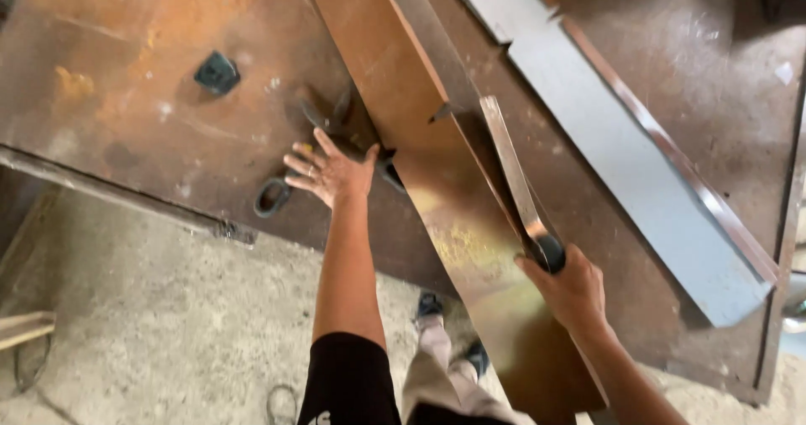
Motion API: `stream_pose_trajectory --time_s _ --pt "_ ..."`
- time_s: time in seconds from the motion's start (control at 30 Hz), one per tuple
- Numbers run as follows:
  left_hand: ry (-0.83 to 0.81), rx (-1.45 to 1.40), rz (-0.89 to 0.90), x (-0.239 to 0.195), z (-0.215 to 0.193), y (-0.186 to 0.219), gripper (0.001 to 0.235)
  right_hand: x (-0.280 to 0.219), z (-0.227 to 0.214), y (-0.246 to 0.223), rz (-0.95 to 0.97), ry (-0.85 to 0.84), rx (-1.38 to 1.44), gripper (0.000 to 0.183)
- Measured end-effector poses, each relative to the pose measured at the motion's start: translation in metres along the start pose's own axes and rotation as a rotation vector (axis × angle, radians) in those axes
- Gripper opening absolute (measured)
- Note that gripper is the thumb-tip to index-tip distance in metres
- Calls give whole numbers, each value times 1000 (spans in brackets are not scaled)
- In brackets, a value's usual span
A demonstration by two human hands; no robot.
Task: Scraping and cleaning the edges of metal sheets using a hand scraper tool on a workbench.
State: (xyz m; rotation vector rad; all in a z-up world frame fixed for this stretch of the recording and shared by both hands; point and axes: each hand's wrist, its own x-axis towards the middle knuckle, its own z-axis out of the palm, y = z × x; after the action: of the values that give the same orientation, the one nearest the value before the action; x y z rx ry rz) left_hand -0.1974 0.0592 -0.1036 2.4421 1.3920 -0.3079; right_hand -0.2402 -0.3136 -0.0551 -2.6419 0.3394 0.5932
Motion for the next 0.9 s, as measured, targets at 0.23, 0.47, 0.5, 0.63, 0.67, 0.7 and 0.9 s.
stream_pose_trajectory --time_s 0.23,0.47,0.5,0.63,0.67,0.7,0.9 --pt "114 -75 -38 53 41 -18 103 4 4 4 11 -5 32 67" --pt "526 135 -53 90 69 -95 59 -2 -5 -4 43 -43 24 68" --pt "527 51 29 74 66 -97 54 -4 -7 -3 34 -31 50 65" --pt "311 -387 289 -103 110 -86 45 -6 -14 -9 -47 -34 83 65" --pt "308 -393 293 -153 123 -80 45 -3 -11 -2 -45 -27 81 65" --pt "18 -558 163 -204 135 -76 52 -2 -7 6 -35 -27 70 64" --pt "-670 -1092 -199 -296 151 -27 96 4 -5 9 -166 9 70 61"
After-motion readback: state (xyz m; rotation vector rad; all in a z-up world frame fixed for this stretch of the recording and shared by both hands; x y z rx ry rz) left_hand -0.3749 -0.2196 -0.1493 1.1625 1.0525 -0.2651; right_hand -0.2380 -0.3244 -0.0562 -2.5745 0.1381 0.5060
